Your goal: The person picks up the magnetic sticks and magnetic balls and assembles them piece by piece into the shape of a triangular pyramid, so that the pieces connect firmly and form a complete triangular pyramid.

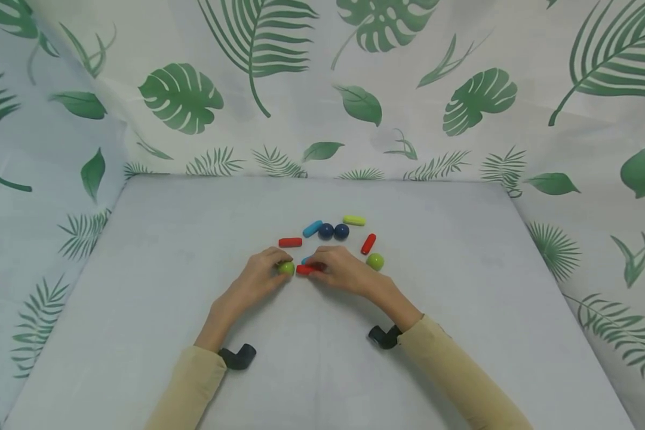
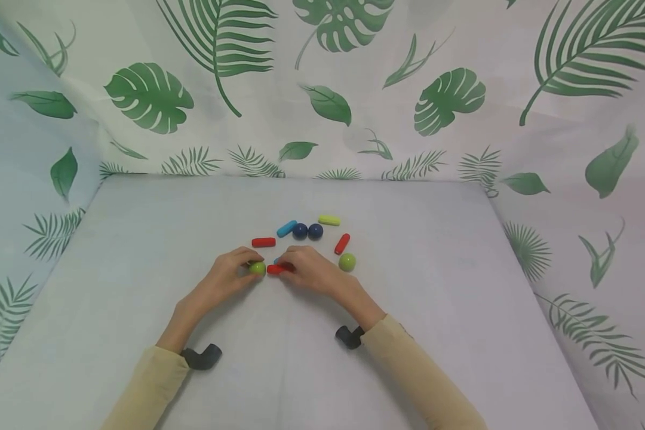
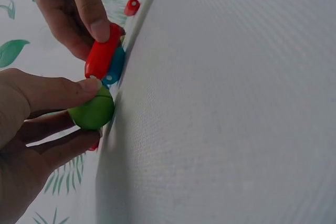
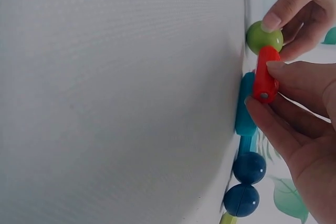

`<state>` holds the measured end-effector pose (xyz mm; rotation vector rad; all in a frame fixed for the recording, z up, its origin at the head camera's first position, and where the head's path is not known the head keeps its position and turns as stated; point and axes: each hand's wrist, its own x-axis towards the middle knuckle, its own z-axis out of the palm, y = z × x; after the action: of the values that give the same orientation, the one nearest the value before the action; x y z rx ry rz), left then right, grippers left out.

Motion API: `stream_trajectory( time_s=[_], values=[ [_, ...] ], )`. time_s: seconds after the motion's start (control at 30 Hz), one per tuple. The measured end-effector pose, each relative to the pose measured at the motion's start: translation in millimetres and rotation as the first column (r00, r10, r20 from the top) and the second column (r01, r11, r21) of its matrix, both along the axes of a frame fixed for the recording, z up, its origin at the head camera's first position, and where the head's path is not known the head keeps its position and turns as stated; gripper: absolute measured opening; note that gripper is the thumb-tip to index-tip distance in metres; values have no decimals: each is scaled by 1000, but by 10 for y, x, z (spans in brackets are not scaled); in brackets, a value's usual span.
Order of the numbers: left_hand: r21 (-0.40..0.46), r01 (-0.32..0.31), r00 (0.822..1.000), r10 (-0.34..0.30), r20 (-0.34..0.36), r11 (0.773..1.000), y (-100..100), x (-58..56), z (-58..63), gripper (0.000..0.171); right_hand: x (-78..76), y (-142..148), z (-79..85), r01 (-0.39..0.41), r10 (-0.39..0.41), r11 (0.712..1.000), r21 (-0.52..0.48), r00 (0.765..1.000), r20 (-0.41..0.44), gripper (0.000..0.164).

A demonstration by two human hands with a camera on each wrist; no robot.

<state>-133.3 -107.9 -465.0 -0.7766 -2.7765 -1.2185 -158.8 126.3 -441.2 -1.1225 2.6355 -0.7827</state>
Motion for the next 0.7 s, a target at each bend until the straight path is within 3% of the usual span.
stream_trajectory(
  time_s=[0.37, 0.7],
  values=[
    [-17, 0, 1000, 1, 29, 1000, -7, 9, 22, 32, 3, 3, 17, -13, 13, 999, -32, 1000, -4, 21],
    [5, 3, 1000, -3, 15, 1000, -8, 5, 15, 29, -5, -9, 2, -29, 29, 1000, -8, 1000, 5, 26]
  ],
)
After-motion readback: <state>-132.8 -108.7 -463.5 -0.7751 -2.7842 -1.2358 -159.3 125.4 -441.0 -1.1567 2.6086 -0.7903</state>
